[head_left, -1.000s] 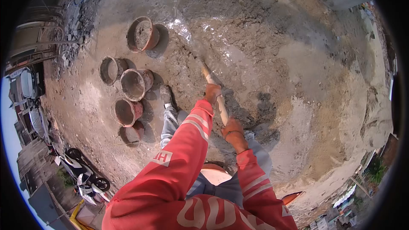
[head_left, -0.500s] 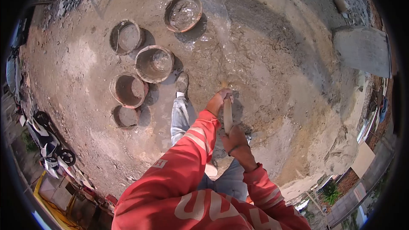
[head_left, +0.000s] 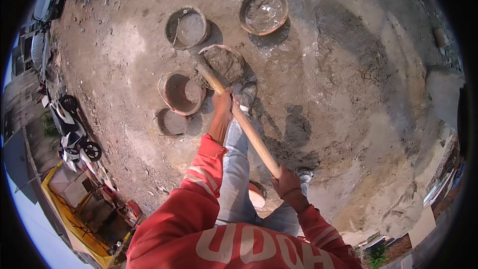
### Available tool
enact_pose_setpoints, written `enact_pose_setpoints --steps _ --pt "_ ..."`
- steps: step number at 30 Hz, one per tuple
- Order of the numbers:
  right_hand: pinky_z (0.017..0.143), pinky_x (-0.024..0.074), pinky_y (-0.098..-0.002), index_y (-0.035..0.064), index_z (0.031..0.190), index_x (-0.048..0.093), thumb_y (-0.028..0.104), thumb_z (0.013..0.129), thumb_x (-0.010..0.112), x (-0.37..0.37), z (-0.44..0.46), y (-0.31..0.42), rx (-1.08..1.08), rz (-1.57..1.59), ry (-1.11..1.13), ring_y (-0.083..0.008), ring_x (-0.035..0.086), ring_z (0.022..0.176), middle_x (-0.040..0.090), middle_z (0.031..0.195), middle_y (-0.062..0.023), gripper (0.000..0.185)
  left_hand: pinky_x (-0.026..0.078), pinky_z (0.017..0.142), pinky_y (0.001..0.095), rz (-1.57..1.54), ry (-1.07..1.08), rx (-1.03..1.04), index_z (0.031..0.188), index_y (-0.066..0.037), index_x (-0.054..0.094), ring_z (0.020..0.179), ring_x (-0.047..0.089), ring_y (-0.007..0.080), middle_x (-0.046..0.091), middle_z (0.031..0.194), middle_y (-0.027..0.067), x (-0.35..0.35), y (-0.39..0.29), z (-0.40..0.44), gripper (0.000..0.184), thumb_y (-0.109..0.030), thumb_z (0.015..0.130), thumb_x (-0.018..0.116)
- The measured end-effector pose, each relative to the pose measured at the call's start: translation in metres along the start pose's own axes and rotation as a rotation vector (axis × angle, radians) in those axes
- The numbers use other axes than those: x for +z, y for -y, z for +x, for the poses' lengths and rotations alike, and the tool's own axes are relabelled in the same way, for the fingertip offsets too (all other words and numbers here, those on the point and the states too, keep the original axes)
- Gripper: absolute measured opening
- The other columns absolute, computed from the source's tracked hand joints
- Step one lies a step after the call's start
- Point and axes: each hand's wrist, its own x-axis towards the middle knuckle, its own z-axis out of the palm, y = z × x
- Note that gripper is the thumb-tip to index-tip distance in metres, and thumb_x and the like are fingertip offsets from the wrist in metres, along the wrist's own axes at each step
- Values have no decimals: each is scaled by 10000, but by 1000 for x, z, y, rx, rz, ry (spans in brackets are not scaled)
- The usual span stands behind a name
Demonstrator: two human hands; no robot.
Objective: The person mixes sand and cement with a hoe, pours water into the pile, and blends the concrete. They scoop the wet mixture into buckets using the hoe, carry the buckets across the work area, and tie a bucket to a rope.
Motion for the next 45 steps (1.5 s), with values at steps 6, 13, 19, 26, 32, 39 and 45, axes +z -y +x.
enact_pose_setpoints --steps 6,13,19,26,32,39,45 --pt "749 489 -529 78 1215 460 215 771 710 76 145 -91 -109 8 -196 -440 627 855 663 892 -200 527 431 428 342 -31 -120 139 869 -21 475 477 466 183 457 630 71 1 18 61 31 -34 873 502" --pt "747 482 -542 100 1259 422 195 785 708 45 104 -85 -304 106 -168 -466 608 855 643 912 -235 561 430 414 297 86 51 402 963 -1 435 493 506 157 504 708 84 40 27 3 143 -25 879 548" --pt "765 511 -517 33 1183 476 199 783 706 44 54 -182 -12 117 -208 -455 632 864 657 889 -240 490 456 388 343 632 0 198 1127 16 381 486 559 205 557 754 134 122 220 -34 329 -39 871 582" --pt "770 546 -472 7 1114 482 276 795 700 30 -56 -207 421 -7 -12 -410 666 874 674 889 -238 471 457 420 386 604 180 -477 824 11 527 477 543 236 521 606 102 111 396 -83 89 -68 865 537" --pt "779 542 -474 -48 1063 474 248 793 663 -32 -60 -92 372 26 -33 -424 658 899 659 928 -261 443 468 482 387 161 547 -643 803 -22 482 506 518 227 498 614 81 87 342 -54 95 -57 868 542" --pt "691 523 -527 -130 1046 434 207 805 593 -45 -58 35 125 60 -105 -491 631 774 625 785 -332 444 473 506 361 -192 523 -624 809 -39 476 508 508 206 502 637 60 60 212 -50 123 -74 874 574" --pt "686 485 -556 -78 1085 398 178 813 601 -76 -92 106 -52 133 18 -512 602 805 606 854 -336 425 438 418 300 -211 218 -570 841 -51 473 480 478 158 482 625 47 24 90 3 85 -40 869 553"
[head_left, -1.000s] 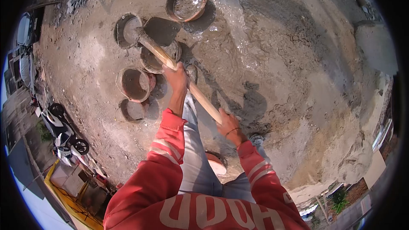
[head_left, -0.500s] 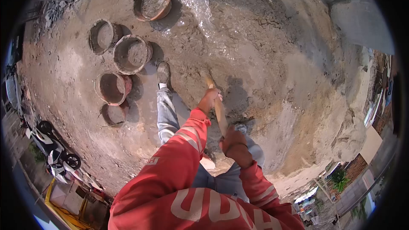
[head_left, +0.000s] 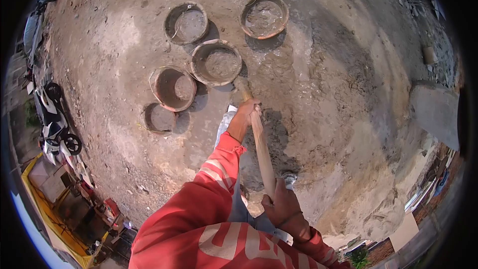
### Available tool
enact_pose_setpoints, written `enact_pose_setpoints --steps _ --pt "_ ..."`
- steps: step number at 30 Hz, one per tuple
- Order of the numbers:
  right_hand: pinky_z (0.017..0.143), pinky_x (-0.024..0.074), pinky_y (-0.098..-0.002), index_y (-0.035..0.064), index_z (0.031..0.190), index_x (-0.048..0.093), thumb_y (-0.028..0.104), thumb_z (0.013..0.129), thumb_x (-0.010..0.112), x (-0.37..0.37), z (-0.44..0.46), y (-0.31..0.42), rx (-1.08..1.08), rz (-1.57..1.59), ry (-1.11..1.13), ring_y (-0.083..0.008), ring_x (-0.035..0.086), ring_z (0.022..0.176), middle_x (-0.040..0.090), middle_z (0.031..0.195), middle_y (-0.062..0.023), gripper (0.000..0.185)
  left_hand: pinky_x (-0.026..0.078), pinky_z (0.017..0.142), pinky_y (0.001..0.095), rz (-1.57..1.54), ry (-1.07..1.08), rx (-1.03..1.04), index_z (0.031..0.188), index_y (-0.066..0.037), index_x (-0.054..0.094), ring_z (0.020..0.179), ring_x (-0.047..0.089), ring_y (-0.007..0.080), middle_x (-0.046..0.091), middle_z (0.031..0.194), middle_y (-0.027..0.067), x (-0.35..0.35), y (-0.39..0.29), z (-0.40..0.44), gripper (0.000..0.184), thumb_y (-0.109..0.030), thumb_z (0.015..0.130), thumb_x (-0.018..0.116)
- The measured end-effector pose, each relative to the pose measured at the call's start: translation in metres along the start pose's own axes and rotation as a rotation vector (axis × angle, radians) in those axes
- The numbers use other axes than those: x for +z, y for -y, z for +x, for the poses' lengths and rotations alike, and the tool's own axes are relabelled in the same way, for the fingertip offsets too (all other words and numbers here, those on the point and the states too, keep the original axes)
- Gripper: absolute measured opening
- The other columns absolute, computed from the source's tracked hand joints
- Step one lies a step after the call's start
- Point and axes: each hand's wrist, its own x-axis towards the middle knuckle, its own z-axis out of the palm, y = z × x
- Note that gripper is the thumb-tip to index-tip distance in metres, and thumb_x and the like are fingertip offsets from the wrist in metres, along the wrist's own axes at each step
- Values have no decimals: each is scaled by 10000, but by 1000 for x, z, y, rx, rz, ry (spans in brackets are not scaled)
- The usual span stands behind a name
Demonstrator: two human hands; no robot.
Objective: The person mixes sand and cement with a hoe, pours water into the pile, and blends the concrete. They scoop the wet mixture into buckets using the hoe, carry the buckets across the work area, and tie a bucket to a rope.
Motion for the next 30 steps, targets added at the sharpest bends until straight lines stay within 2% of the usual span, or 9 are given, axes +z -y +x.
enact_pose_setpoints --steps 6,10,15,18,19,22,27,28,30 --pt "734 495 -552 50 1139 425 218 808 643 61 70 -141 75 -199 14 -457 634 810 643 885 -265 430 433 401 319 97 -150 569 857 -3 462 453 473 160 475 598 56 -7 -47 -53 89 -21 875 547" --pt "765 488 -544 64 1126 464 224 803 697 146 199 -234 -29 -154 -225 -457 624 861 664 925 -209 430 428 386 335 78 -233 638 840 -3 458 424 471 175 472 570 66 -21 -75 -1 81 -12 861 535" --pt "757 480 -540 80 1098 509 205 800 688 162 220 -206 -150 74 -239 -449 619 862 656 904 -204 370 408 381 313 245 -283 803 801 -16 442 417 467 157 478 576 58 -2 -106 -7 98 -15 848 529" --pt "724 486 -526 70 1050 533 210 789 693 170 174 -185 -131 153 -409 -441 626 837 647 862 -213 337 408 387 305 387 -98 801 803 -42 429 423 458 142 491 610 58 43 -93 -44 116 -26 854 532" --pt "707 491 -518 65 1033 539 212 784 695 169 165 -182 -119 180 -489 -438 629 823 643 846 -215 328 467 484 298 461 9 782 922 -12 499 528 531 145 558 719 73 60 -82 -61 110 -72 870 575" --pt "640 497 -490 58 1020 536 219 795 690 146 160 -180 -130 373 -692 -438 633 750 634 778 -210 316 506 615 297 746 94 883 1115 13 527 681 601 151 620 858 88 114 -40 -118 287 -118 876 617" --pt "570 466 -443 -5 930 534 379 861 696 -30 252 -139 -100 331 -802 -378 601 603 589 674 -199 422 519 703 287 878 51 819 1213 25 516 819 645 148 654 978 89 60 26 -100 388 -128 876 631" --pt "607 469 -444 -25 911 575 426 868 678 -62 286 -141 -195 292 -928 -360 607 639 596 691 -209 465 524 697 284 866 9 779 1203 26 519 813 650 146 656 981 90 41 39 -96 375 -120 875 628" --pt "641 472 -449 -55 882 632 617 902 504 -130 336 -139 -35 242 -838 -367 624 706 623 730 -225 685 532 685 274 841 -40 684 1201 17 524 801 657 147 655 989 88 1 62 -92 365 -99 869 622"
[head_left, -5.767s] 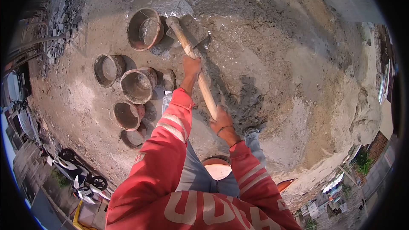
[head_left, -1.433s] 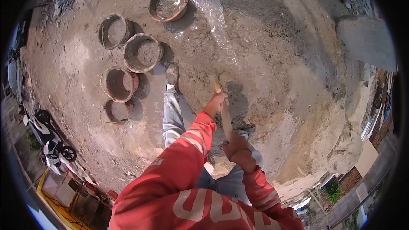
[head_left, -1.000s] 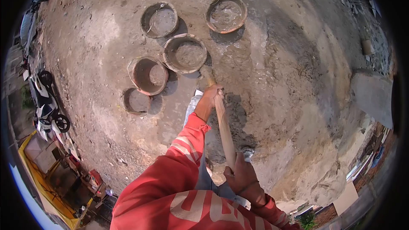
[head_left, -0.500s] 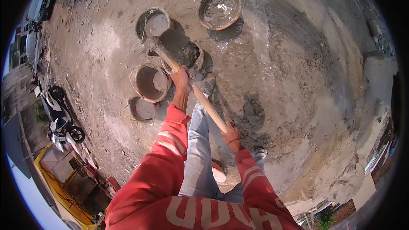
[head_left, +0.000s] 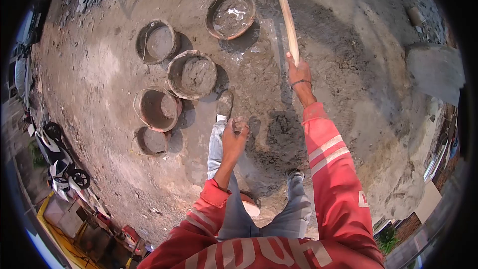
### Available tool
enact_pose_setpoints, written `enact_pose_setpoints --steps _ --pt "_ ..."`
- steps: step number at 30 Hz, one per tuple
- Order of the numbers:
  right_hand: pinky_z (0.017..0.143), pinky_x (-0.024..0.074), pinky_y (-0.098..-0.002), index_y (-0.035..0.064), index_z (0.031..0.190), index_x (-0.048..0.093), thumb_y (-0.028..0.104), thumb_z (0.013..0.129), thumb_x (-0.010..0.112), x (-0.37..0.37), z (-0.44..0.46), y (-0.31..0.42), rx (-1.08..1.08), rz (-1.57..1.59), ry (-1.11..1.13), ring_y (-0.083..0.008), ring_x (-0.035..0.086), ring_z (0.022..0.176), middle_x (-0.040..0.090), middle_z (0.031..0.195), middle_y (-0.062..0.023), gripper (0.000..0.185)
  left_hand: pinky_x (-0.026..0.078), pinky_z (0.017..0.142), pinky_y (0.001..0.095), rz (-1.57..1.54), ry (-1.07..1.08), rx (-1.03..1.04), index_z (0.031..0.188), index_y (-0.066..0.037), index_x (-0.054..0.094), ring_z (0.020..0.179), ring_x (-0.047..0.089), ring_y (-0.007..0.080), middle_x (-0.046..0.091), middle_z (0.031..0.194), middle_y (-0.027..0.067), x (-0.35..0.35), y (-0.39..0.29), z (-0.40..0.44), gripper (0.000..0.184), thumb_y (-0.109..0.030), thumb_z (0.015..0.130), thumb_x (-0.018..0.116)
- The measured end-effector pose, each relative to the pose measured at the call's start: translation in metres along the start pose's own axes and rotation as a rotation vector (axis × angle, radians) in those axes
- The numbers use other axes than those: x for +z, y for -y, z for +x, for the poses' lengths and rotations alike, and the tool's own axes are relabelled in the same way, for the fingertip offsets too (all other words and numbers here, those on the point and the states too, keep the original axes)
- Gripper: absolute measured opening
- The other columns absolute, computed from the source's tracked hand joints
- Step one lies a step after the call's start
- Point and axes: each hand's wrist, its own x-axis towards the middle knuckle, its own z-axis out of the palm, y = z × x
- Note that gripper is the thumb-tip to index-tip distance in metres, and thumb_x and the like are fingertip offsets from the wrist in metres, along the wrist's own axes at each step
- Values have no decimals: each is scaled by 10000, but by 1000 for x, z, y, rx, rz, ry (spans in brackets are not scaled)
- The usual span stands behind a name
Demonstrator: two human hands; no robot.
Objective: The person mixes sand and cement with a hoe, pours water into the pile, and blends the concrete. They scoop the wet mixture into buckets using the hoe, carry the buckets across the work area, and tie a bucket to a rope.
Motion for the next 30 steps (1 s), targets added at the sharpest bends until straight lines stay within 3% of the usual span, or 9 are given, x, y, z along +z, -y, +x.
enact_pose_setpoints --steps 3,6,11,14,20,25,27,30 --pt "533 449 -418 -52 787 620 636 918 455 2 86 -20 258 73 110 -280 602 574 590 635 -157 719 545 675 285 30 -12 -86 1202 -3 519 792 676 179 628 1001 77 -17 46 -28 328 -81 890 587" --pt "458 410 -388 -2 728 582 622 930 447 -24 64 -9 488 26 249 -228 536 477 538 585 -89 670 547 661 292 9 -60 -142 1193 -7 519 788 684 196 607 1008 72 -42 66 -40 307 -74 898 568" --pt "397 385 -382 28 696 525 587 944 456 -81 -2 -47 631 59 307 -194 462 416 483 541 -40 615 531 607 277 -63 -139 -193 1164 -15 523 724 662 161 589 943 56 -61 66 -54 290 -60 885 583" --pt "392 380 -374 35 690 522 543 956 467 -124 -33 -54 576 -20 456 -186 469 414 489 535 -45 576 528 599 275 -126 -133 -176 1160 -12 526 713 664 162 590 938 56 -62 57 -52 277 -62 893 579" --pt "373 362 -357 3 799 536 401 974 487 -147 -50 23 641 -219 775 -170 463 417 512 559 -56 438 519 582 259 -391 -46 -278 1174 -32 521 706 671 160 602 947 48 -57 27 -49 277 -67 905 580" --pt "373 359 -343 -26 913 548 259 944 526 -110 -104 110 722 -260 914 -159 475 439 529 611 -64 288 552 773 363 -509 230 -437 1247 -68 476 934 680 280 625 1089 134 -40 19 -22 333 -212 955 543" --pt "381 380 -328 -12 931 551 248 947 544 -103 -133 157 671 -319 968 -153 481 447 508 595 -57 261 561 787 391 -630 287 -495 1271 -73 453 993 666 309 616 1157 155 -27 13 -8 384 -274 957 542" --pt "421 400 -334 -21 957 549 228 947 554 -103 -176 188 523 -401 1011 -139 507 483 521 607 -50 249 571 774 395 -709 292 -635 1284 -59 434 985 668 321 626 1119 167 -24 -29 19 440 -315 946 552"
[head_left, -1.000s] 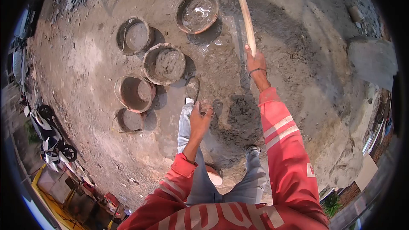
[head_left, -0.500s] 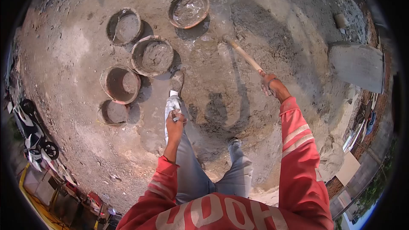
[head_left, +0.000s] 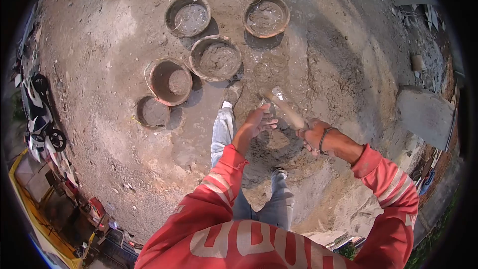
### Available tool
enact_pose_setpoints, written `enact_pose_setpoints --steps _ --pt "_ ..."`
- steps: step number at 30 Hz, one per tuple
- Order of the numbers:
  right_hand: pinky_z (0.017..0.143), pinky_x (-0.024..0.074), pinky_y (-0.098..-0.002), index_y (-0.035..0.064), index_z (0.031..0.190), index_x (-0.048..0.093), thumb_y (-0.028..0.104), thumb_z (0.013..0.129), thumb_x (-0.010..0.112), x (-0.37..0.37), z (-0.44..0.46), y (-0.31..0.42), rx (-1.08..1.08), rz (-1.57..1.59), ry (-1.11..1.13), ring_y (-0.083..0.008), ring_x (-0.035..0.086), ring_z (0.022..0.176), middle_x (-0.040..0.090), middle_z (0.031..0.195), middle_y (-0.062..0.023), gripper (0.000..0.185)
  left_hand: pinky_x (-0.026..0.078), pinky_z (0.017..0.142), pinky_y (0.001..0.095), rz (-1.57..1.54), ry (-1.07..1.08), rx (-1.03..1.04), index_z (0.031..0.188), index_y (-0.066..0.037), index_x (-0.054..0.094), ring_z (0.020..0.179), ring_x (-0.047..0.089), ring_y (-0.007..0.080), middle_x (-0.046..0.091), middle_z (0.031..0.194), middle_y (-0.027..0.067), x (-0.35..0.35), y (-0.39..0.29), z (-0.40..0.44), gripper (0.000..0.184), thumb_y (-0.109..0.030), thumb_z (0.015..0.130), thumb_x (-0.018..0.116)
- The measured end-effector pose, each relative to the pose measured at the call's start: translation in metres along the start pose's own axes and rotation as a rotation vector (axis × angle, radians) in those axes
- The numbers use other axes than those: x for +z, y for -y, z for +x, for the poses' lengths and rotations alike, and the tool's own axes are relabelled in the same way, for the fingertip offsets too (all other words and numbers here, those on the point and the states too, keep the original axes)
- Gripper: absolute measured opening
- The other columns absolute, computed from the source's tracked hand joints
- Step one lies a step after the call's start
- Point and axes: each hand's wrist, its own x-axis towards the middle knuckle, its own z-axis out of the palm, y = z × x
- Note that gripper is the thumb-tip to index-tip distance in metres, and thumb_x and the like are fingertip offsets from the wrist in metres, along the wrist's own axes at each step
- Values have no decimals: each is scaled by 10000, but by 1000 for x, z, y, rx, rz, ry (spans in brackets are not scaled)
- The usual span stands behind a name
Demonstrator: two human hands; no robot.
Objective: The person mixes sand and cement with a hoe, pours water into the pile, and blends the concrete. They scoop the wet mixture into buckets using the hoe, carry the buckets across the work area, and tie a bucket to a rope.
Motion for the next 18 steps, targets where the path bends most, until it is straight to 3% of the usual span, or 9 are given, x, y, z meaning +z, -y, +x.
enact_pose_setpoints --steps 2,3,4,7,10,12,15,18 --pt "466 424 -385 -53 1003 519 225 936 575 16 -40 8 -162 -261 -5 -195 523 498 542 607 -96 292 580 715 400 -135 90 108 1246 -34 449 910 679 319 638 1043 174 -15 -15 26 431 -303 933 575" --pt "508 437 -432 -76 965 512 245 913 589 26 -52 -3 -337 -332 -95 -305 558 536 559 625 -168 334 584 686 402 -198 139 160 1228 -22 457 872 685 317 643 1004 178 -21 -23 38 427 -296 927 587" --pt "549 450 -478 -99 927 505 264 890 603 36 -61 -16 -511 -399 -185 -416 593 573 575 643 -241 378 582 654 401 -213 26 193 1200 -13 466 809 675 305 634 946 166 -21 -38 40 397 -266 922 595" --pt "577 472 -497 -51 1050 489 278 882 627 60 -64 -55 -632 -345 -212 -468 611 667 599 695 -281 394 565 554 387 -255 -247 310 1100 10 471 641 636 259 599 800 134 -28 -70 26 302 -154 892 617" --pt "598 498 -497 18 1155 457 259 860 651 108 15 -118 -450 -433 -333 -467 617 690 611 729 -278 427 516 459 360 -231 -363 507 1000 18 442 525 566 205 553 716 108 -42 -82 25 236 -38 851 615" --pt "646 516 -514 50 1180 445 269 835 671 135 104 -155 -562 -371 -436 -464 626 734 639 803 -253 467 476 413 344 -139 -429 621 977 14 433 457 504 182 528 664 90 -50 -89 38 206 -10 846 590" --pt "707 490 -535 70 1161 461 297 826 671 176 208 -167 -485 -360 -508 -449 627 822 653 884 -232 456 445 410 312 0 -581 741 934 -28 454 469 491 154 487 633 61 -58 -104 56 138 -11 856 567" --pt "740 477 -533 89 1233 447 286 804 699 192 243 -156 -563 -244 -548 -441 625 865 656 901 -221 535 440 405 309 89 -601 842 927 -34 444 466 484 151 470 623 51 -48 -127 51 125 -12 866 551"
